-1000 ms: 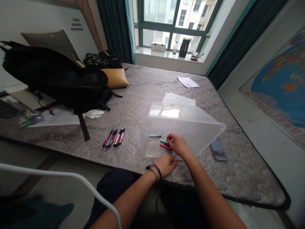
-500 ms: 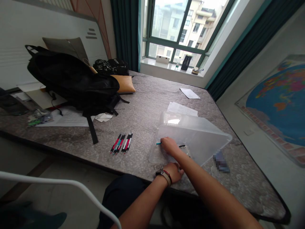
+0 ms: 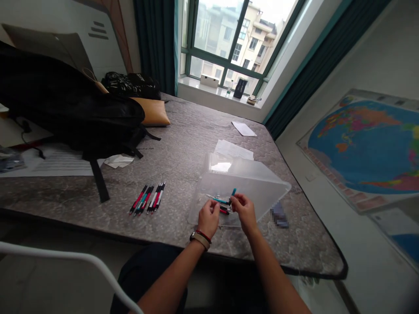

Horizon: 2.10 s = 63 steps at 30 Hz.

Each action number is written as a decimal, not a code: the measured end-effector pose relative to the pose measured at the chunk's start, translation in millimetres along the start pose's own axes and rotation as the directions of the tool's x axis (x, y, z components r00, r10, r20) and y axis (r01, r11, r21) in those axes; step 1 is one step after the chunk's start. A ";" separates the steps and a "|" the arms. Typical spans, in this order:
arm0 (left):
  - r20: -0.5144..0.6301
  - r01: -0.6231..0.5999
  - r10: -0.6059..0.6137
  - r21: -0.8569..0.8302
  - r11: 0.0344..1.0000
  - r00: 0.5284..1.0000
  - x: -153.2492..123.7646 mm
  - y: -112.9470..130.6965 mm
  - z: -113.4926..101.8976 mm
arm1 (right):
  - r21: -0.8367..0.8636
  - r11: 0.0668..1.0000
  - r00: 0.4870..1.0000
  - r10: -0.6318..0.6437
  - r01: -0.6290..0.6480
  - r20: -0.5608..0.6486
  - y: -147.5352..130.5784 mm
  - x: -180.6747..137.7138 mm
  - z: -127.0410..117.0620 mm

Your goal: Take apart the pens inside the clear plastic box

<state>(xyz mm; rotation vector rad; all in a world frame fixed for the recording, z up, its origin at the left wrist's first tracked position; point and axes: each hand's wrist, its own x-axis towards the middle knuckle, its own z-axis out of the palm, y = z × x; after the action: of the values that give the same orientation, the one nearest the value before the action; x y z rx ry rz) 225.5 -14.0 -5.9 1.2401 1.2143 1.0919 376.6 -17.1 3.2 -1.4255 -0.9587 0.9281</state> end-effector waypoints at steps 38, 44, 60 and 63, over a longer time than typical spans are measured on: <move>-0.060 -0.006 -0.004 -0.170 0.985 0.998 23.9 -23.6 -4.2 | -0.885 0.341 0.922 0.109 0.317 0.372 36.6 51.7 34.9; -0.073 -0.004 -0.007 -0.152 0.988 0.997 26.0 -23.0 -5.0 | -0.780 0.487 0.897 -0.020 0.393 0.441 40.0 59.1 26.9; -0.005 -0.101 0.103 0.147 0.984 0.995 21.4 -17.3 -6.0 | 0.113 0.959 0.926 0.216 -0.261 0.309 28.7 23.0 16.0; 0.022 -0.097 0.096 0.072 0.993 0.995 21.6 -17.9 -5.7 | 0.099 0.974 0.924 0.156 -0.202 0.350 32.2 13.3 18.5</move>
<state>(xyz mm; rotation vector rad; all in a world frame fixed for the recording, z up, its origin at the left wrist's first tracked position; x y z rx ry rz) 220.5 7.1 -24.7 1.3737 1.1996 1.1124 365.8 0.6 -30.3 -1.2761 -1.0071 1.3844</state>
